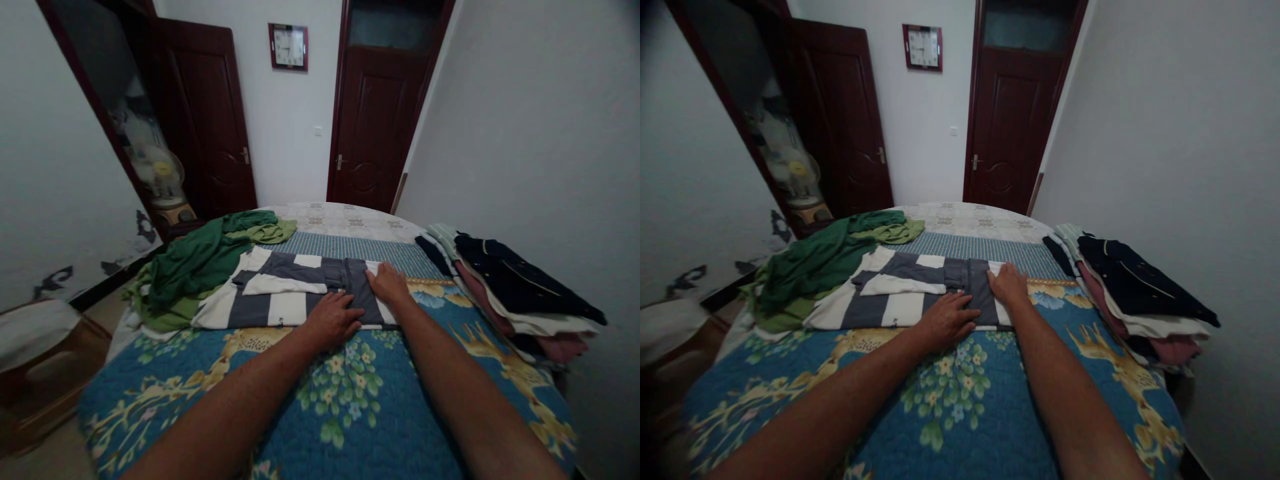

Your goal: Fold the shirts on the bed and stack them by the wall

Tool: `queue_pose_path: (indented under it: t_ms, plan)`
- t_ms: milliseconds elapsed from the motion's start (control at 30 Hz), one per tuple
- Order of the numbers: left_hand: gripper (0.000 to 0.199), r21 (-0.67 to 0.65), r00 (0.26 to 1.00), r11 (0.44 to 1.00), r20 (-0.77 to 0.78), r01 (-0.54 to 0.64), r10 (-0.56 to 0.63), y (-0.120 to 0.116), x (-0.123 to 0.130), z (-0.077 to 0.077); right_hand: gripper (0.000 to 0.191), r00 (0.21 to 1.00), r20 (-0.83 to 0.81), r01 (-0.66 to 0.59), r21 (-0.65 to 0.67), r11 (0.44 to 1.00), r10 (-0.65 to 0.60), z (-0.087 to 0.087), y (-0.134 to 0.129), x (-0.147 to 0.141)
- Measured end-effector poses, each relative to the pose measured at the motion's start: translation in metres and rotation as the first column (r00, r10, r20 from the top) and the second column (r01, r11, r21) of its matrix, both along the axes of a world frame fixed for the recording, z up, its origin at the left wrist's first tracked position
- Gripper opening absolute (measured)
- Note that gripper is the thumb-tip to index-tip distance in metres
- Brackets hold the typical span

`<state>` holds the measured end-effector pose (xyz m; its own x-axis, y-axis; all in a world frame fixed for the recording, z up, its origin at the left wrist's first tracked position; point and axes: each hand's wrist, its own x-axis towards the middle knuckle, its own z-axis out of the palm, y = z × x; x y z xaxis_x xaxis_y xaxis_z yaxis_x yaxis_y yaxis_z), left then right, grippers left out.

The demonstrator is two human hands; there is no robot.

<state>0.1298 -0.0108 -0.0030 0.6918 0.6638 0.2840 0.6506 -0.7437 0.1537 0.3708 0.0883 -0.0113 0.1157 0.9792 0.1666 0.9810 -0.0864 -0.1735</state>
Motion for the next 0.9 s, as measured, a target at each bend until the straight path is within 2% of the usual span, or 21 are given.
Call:
queue_pose_path:
  t_ms: [200,367,500,700,900]
  plan:
    - [0.043,0.055,1.000,0.998,0.005,0.020,-0.020,0.001,-0.001,-0.006,0.076,0.999,0.004,0.034,0.009,0.999,-0.034,-0.001,0.023,0.002]
    - [0.044,0.038,1.000,0.999,-0.001,0.020,-0.020,0.001,-0.002,-0.005,0.071,0.999,0.011,0.052,0.071,0.996,-0.053,0.002,0.019,-0.001]
    - [0.044,0.022,1.000,1.000,-0.003,0.016,-0.015,0.001,-0.001,-0.001,0.067,0.997,0.032,0.064,0.133,0.989,-0.069,0.001,0.002,-0.004]
    - [0.042,0.029,1.000,0.999,-0.012,0.015,-0.015,0.001,-0.001,0.000,0.072,0.998,0.037,0.052,0.058,0.997,-0.055,-0.003,-0.033,0.001]
    - [0.034,0.083,0.996,0.993,0.025,0.081,-0.084,0.002,-0.009,0.000,0.077,0.999,0.032,0.023,-0.048,0.999,-0.022,-0.007,-0.088,0.014]
